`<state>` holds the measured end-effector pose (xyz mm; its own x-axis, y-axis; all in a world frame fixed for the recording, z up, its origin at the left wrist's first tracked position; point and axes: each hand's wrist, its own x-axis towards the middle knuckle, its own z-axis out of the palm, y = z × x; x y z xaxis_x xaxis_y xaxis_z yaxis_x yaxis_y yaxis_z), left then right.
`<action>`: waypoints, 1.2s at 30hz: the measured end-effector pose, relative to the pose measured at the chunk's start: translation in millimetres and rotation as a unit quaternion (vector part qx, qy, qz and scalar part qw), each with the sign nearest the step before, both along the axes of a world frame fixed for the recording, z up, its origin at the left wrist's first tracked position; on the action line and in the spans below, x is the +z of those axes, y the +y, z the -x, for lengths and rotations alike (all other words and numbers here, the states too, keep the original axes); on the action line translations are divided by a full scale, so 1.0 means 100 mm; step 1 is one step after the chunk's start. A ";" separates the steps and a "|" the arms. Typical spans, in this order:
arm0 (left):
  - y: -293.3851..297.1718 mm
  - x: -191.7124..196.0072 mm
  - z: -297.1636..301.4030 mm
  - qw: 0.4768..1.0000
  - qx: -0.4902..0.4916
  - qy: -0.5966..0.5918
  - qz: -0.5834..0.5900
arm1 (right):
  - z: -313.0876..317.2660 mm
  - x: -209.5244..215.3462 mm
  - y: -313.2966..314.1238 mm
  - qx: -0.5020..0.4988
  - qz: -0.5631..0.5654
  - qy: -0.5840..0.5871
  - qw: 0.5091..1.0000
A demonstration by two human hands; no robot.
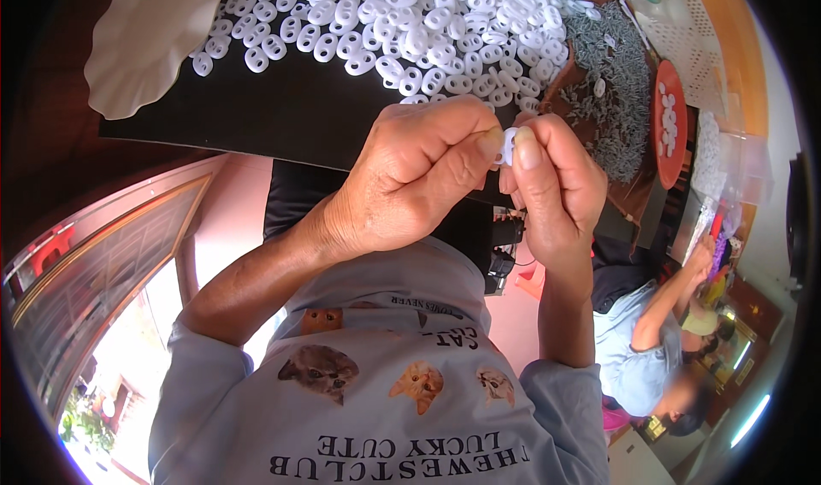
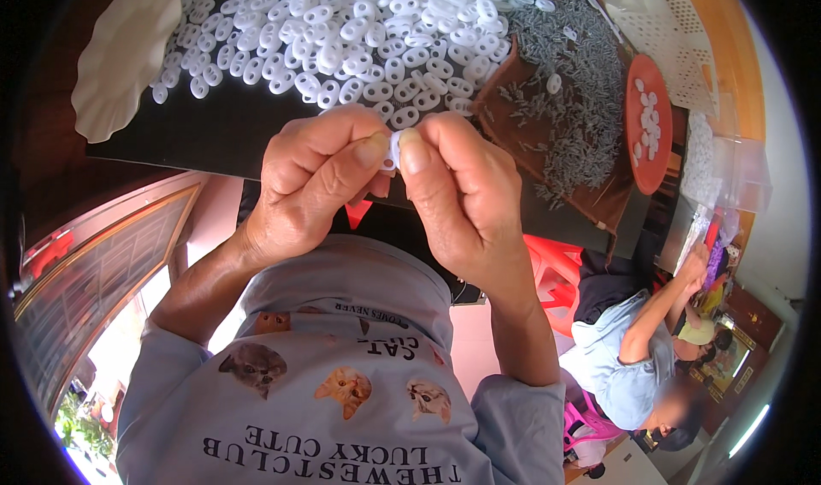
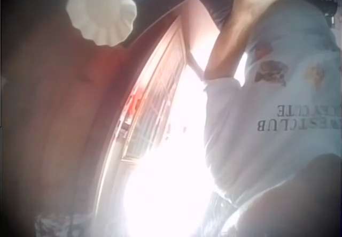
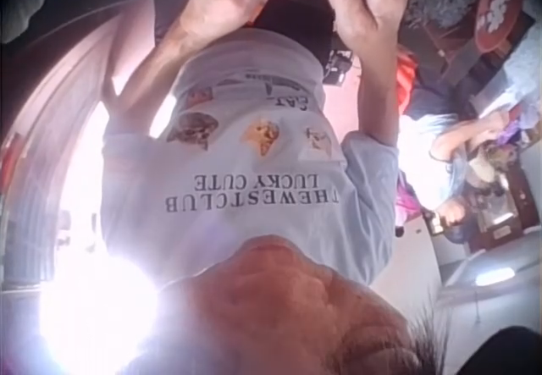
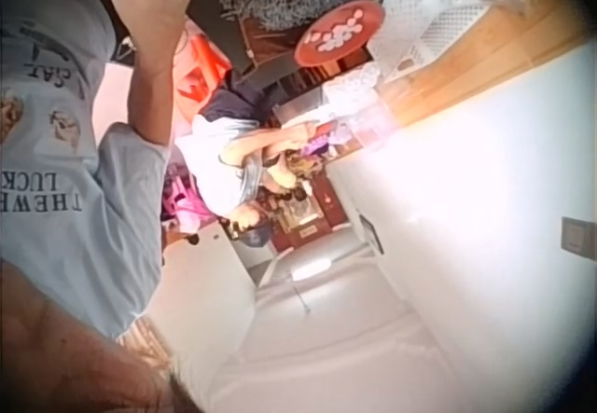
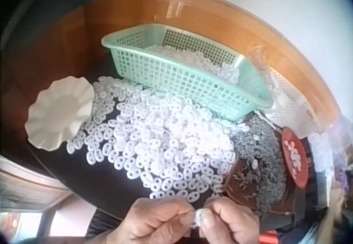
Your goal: Manually assembling small white plastic rings by inserting small metal springs into them.
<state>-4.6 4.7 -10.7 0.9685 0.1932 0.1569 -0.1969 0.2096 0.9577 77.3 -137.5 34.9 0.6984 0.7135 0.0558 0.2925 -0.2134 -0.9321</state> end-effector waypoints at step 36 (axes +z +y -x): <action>0.00 0.02 0.01 0.999 -0.009 0.007 -0.033 | 0.03 -0.06 -0.06 -0.004 -0.004 -0.032 0.999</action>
